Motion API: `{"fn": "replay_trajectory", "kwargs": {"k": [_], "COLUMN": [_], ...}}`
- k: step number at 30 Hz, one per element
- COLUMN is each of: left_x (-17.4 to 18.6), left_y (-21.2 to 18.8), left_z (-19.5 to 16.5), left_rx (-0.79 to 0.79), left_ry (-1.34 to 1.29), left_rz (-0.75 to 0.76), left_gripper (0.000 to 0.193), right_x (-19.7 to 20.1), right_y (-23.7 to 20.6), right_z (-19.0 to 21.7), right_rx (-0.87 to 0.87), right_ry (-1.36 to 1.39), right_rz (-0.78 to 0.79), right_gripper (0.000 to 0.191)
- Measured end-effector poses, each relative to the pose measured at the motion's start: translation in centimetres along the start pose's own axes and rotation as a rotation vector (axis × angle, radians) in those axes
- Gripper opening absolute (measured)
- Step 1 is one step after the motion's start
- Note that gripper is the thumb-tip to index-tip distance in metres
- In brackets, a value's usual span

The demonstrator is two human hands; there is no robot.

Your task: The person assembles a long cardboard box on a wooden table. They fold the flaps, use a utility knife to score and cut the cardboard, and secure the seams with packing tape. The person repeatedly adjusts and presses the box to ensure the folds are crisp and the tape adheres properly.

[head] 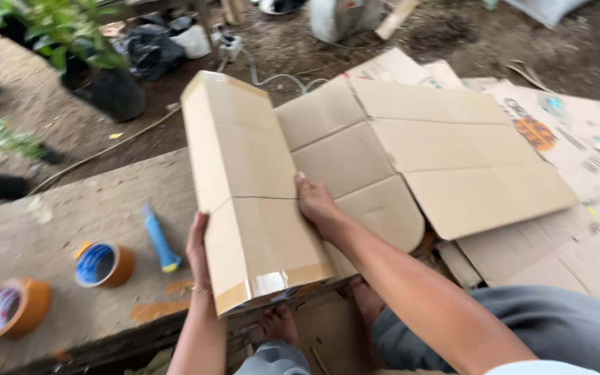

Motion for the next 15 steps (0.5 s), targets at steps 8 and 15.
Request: {"fn": "replay_trajectory", "kwargs": {"k": [8, 15], "left_x": [-2.9, -4.6], "left_y": [-0.7, -1.0], "left_z": [0.3, 0.3], "left_rx": [0.043, 0.094], "left_ry": [0.046, 0.005], "left_rz": [0.05, 0.032], "left_gripper": [0.046, 0.049], "right_x": [0.5, 0.3], "right_y": [0.0, 1.0], "right_z": [-1.8, -2.7], "right_rx": [-0.228, -0.221], "right_ry": [0.148, 0.181], "right_rz": [0.045, 0.09], "right_gripper": [0.068, 0.065]}}
Point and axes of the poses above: each hand's wrist, its own y-axis towards the middle knuckle, its own x-axis out of the back of the hand, z = x × y, the point moved 5 cm from there along y, towards the middle knuckle, and after that the axes turned 1 degree about z, right-handed, at the moved point
